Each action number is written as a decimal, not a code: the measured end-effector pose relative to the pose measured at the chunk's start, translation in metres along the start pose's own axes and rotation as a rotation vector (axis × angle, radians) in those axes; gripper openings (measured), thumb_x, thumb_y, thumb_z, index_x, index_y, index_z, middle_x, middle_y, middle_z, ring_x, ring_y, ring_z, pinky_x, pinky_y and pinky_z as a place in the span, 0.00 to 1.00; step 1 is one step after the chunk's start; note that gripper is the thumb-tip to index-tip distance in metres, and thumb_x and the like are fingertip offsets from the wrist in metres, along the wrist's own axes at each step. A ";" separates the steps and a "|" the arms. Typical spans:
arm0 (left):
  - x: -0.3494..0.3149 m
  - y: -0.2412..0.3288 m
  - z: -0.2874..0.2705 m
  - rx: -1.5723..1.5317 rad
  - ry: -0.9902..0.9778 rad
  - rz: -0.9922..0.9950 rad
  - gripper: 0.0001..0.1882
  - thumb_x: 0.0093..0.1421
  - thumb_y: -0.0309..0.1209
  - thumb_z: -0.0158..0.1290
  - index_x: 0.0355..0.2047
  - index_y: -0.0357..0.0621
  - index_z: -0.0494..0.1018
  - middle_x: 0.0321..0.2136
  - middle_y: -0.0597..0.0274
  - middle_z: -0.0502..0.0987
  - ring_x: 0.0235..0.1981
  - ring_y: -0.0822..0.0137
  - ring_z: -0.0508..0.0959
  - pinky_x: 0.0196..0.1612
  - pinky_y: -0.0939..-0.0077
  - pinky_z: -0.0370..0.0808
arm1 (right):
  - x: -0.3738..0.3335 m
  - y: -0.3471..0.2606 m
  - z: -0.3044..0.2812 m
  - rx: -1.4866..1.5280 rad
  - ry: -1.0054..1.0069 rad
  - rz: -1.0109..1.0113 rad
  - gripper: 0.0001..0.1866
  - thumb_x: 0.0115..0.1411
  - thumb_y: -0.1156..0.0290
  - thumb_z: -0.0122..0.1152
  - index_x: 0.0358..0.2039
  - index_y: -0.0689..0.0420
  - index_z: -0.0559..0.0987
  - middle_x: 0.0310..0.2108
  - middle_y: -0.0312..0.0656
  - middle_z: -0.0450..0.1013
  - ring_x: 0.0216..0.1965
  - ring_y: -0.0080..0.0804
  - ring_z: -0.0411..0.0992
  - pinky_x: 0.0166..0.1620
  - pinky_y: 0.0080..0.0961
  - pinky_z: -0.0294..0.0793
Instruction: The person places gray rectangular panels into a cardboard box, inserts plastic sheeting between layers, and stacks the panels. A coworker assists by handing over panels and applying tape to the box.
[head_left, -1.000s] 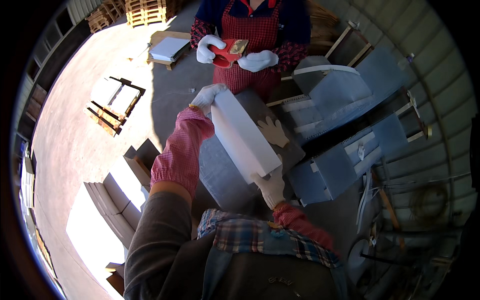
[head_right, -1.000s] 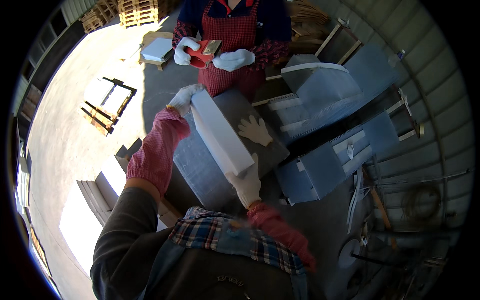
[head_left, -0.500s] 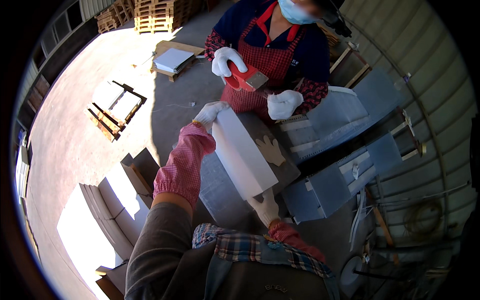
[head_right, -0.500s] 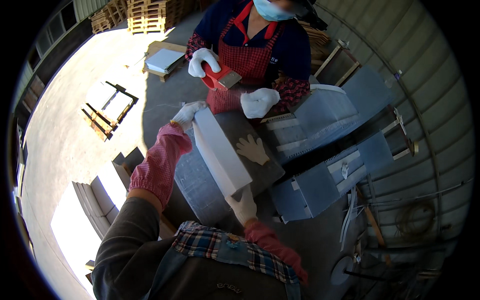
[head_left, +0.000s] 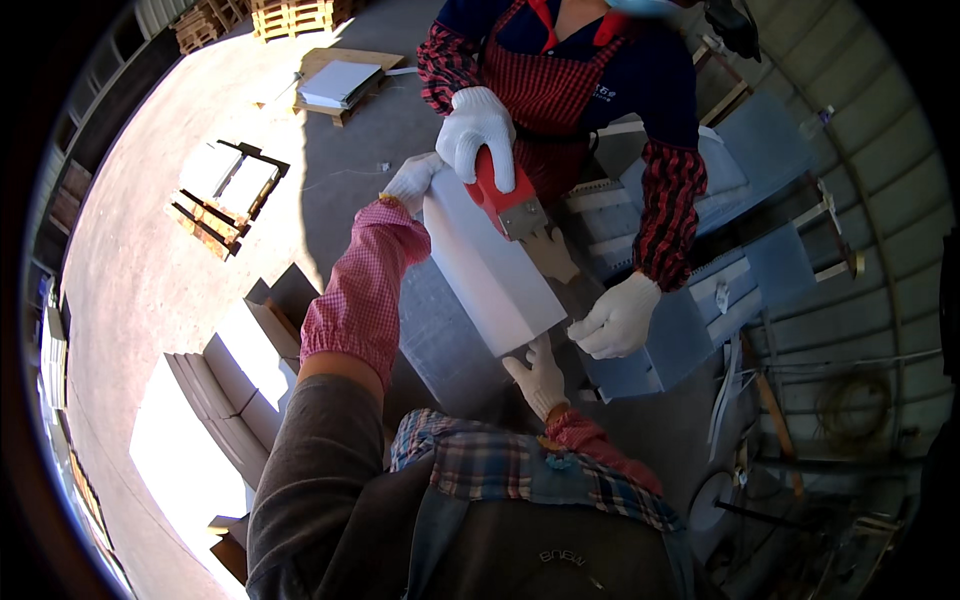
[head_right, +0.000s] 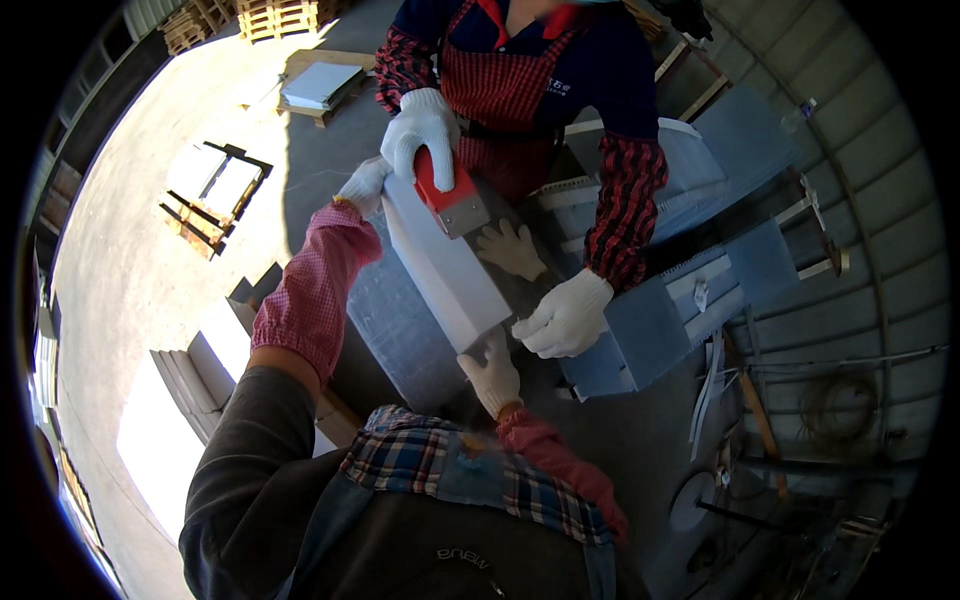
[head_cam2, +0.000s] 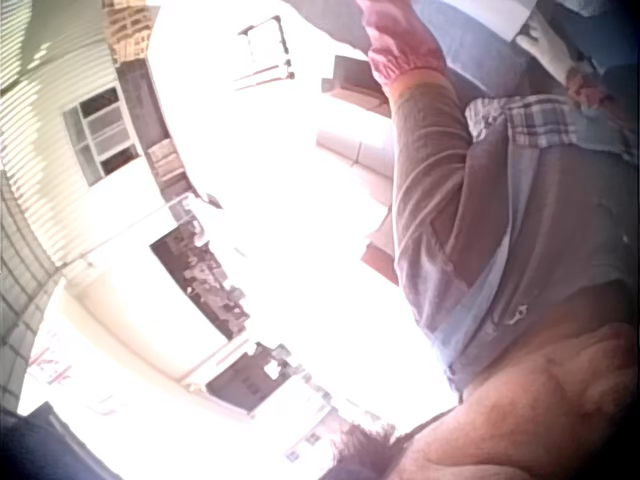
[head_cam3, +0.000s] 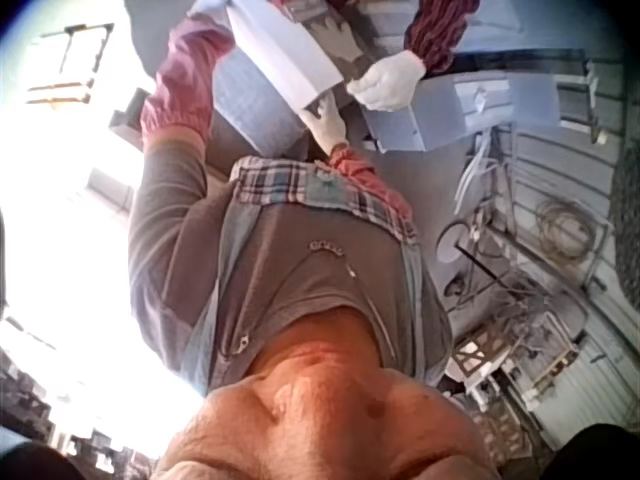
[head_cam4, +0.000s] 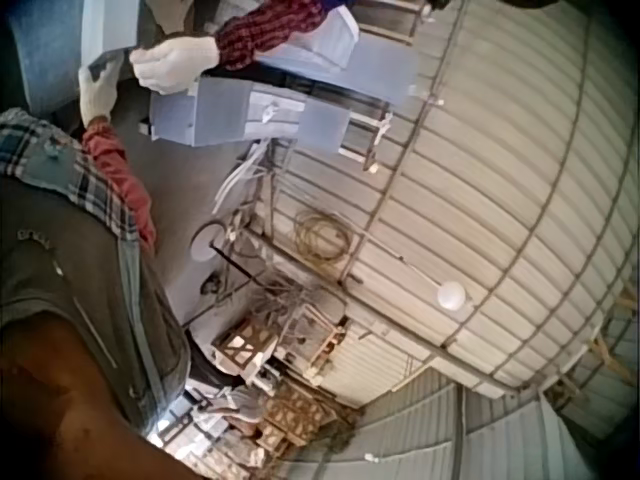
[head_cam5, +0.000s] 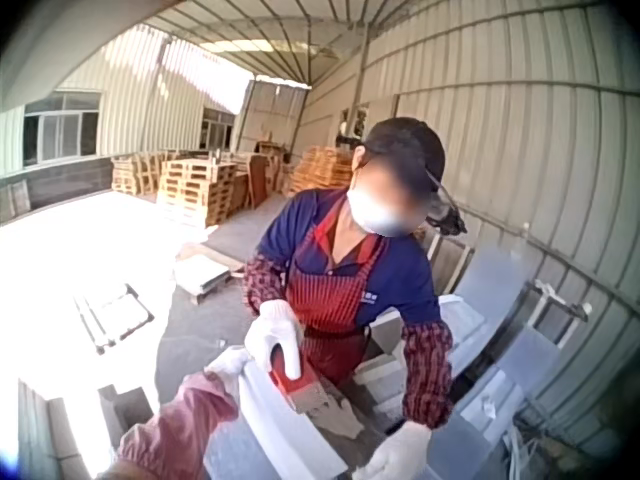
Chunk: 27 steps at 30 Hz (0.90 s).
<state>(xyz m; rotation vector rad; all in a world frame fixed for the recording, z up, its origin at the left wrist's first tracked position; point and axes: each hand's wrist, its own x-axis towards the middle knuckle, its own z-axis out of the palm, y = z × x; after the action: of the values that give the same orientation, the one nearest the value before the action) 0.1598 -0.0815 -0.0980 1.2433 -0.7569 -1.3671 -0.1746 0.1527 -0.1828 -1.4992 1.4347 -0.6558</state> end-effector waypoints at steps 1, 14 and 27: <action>-0.001 0.001 0.000 0.013 0.020 -0.009 0.18 0.64 0.34 0.57 0.50 0.37 0.81 0.43 0.56 0.83 0.43 0.61 0.82 0.52 0.65 0.78 | -0.001 0.003 0.002 -0.011 0.009 0.006 0.44 0.59 0.59 0.70 0.71 0.56 0.58 0.63 0.56 0.69 0.61 0.53 0.72 0.60 0.40 0.73; 0.000 0.000 -0.002 0.011 -0.034 0.034 0.19 0.64 0.36 0.57 0.50 0.36 0.80 0.43 0.55 0.83 0.42 0.61 0.82 0.52 0.66 0.78 | 0.009 0.003 -0.002 -0.131 -0.065 0.087 0.45 0.61 0.53 0.69 0.70 0.60 0.59 0.65 0.61 0.67 0.63 0.56 0.70 0.62 0.43 0.70; -0.013 0.008 0.002 0.094 -0.007 0.057 0.18 0.65 0.36 0.52 0.50 0.39 0.80 0.42 0.55 0.83 0.39 0.61 0.83 0.45 0.63 0.81 | 0.012 -0.017 0.001 -0.018 0.060 -0.005 0.51 0.58 0.52 0.72 0.73 0.60 0.55 0.59 0.50 0.72 0.59 0.44 0.72 0.60 0.35 0.70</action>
<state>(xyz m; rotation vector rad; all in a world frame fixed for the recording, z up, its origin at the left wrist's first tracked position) 0.1586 -0.0710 -0.0869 1.2815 -0.8633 -1.3029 -0.1637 0.1398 -0.1709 -1.5085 1.4862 -0.6973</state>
